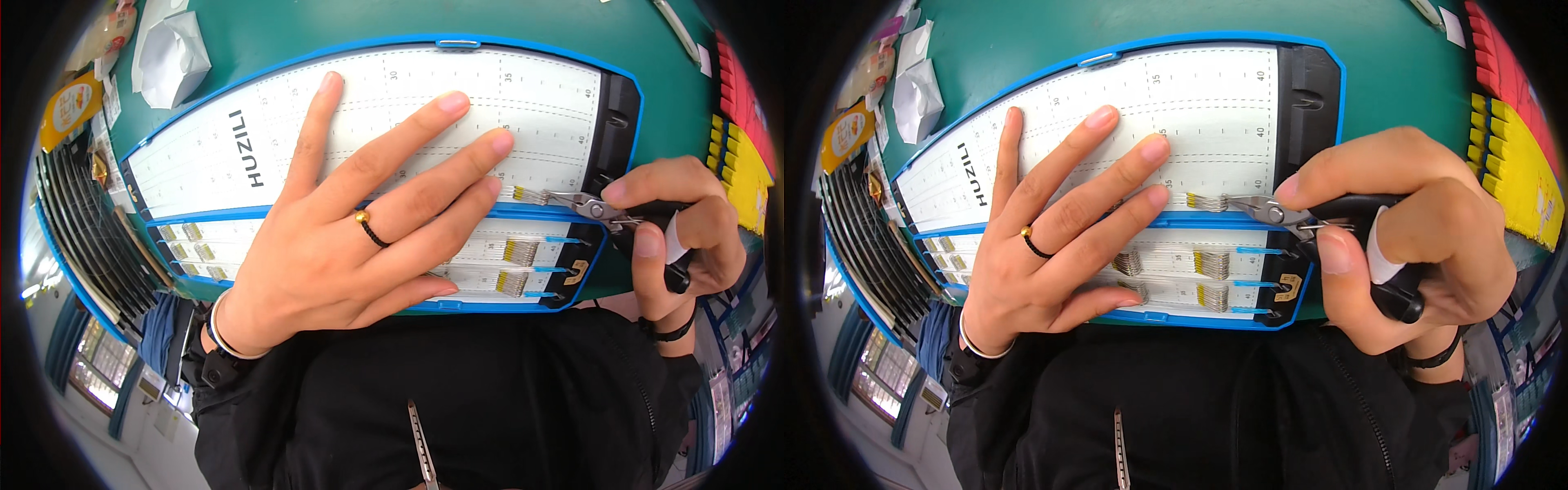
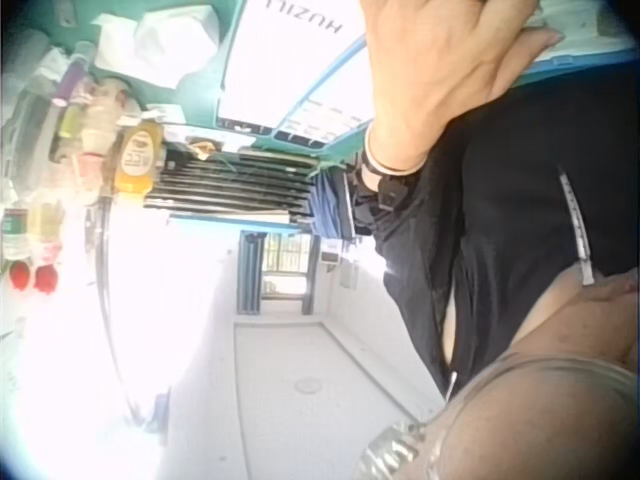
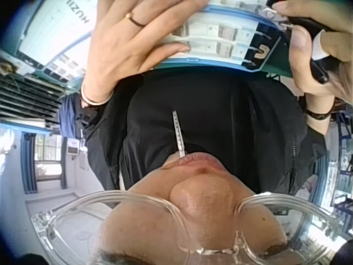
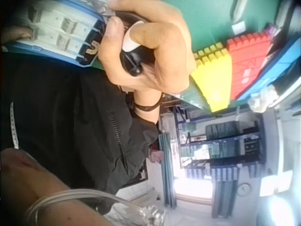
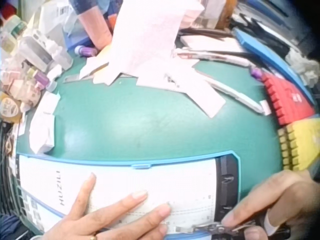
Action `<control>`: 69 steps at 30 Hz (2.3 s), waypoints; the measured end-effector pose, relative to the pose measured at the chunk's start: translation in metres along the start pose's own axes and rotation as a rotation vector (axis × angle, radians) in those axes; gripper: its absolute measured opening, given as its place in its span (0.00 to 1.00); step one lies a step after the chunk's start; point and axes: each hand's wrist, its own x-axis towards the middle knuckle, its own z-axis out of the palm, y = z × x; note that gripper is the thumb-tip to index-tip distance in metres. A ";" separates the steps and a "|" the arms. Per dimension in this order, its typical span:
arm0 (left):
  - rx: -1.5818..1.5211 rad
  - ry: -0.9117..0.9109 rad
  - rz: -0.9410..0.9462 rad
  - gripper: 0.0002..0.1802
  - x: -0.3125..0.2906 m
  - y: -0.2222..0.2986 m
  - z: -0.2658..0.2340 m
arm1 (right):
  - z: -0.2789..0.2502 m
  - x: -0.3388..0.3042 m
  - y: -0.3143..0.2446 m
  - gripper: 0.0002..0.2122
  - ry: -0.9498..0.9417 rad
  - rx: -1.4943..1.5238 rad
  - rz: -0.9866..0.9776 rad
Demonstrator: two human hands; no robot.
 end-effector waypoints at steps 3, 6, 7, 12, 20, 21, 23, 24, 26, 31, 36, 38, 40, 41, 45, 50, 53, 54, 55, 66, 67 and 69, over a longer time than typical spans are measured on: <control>0.003 0.008 -0.009 0.35 -0.004 0.003 -0.004 | 0.000 -0.002 -0.007 0.10 0.049 0.058 0.031; -0.016 0.017 0.015 0.35 -0.001 -0.003 0.000 | 0.001 -0.005 -0.006 0.10 0.048 0.065 0.056; -0.014 0.017 0.010 0.35 -0.003 -0.002 -0.001 | 0.001 -0.004 -0.005 0.10 0.043 0.059 0.032; -0.008 0.026 0.012 0.36 -0.005 -0.002 -0.003 | 0.003 -0.004 -0.004 0.09 0.070 0.072 0.016; -0.021 0.019 0.020 0.37 -0.004 -0.002 -0.003 | 0.003 -0.005 -0.005 0.09 0.076 0.041 -0.011; -0.023 0.020 0.020 0.37 -0.004 -0.002 -0.003 | 0.002 -0.005 -0.005 0.09 0.067 0.028 -0.020; -0.029 0.021 0.014 0.37 -0.005 -0.002 -0.003 | 0.003 -0.004 -0.004 0.09 0.034 0.001 -0.042; -0.032 0.023 0.012 0.37 -0.005 -0.002 -0.002 | 0.002 -0.004 -0.004 0.09 0.013 -0.014 -0.052; -0.036 0.025 0.012 0.36 -0.005 -0.002 -0.002 | -0.001 -0.005 -0.005 0.09 -0.023 -0.045 -0.061; -0.044 0.023 0.012 0.35 -0.004 -0.002 -0.002 | 0.002 -0.006 -0.005 0.09 0.029 0.038 -0.026; -0.054 0.026 0.011 0.35 -0.004 -0.002 -0.002 | 0.004 -0.007 -0.004 0.09 0.094 0.070 -0.006; -0.052 0.027 0.009 0.35 -0.004 -0.002 -0.002 | 0.003 -0.004 -0.003 0.09 0.065 0.052 -0.034; -0.049 0.033 0.006 0.35 -0.005 -0.001 0.000 | 0.002 -0.001 -0.001 0.09 0.035 0.030 -0.058; -0.050 0.032 0.005 0.35 -0.005 -0.001 0.000 | 0.001 0.000 0.000 0.10 0.025 0.016 -0.069; -0.063 0.024 0.007 0.35 -0.004 0.000 -0.002 | -0.004 0.002 0.001 0.14 0.010 -0.032 -0.094; -0.079 0.033 0.017 0.35 -0.005 -0.001 0.000 | 0.000 0.002 0.004 0.14 0.014 0.011 -0.100; -0.103 0.037 0.018 0.36 -0.008 -0.003 0.000 | 0.002 0.006 0.002 0.14 0.017 -0.010 -0.118; -0.109 0.039 0.022 0.37 -0.010 -0.005 -0.001 | 0.005 0.007 0.002 0.14 0.042 0.010 -0.122; -0.115 0.044 0.029 0.38 -0.011 -0.005 -0.002 | 0.005 0.007 0.002 0.14 0.068 0.026 -0.126; 0.017 0.022 -0.174 0.36 -0.043 0.000 -0.028 | 0.001 0.002 0.005 0.11 0.420 0.482 0.014; 0.032 0.034 -0.181 0.35 -0.046 0.001 -0.026 | -0.003 0.001 -0.006 0.09 0.438 0.735 0.154; 0.049 0.062 -0.188 0.34 -0.045 0.006 -0.022 | -0.021 -0.010 -0.016 0.08 0.405 0.830 0.069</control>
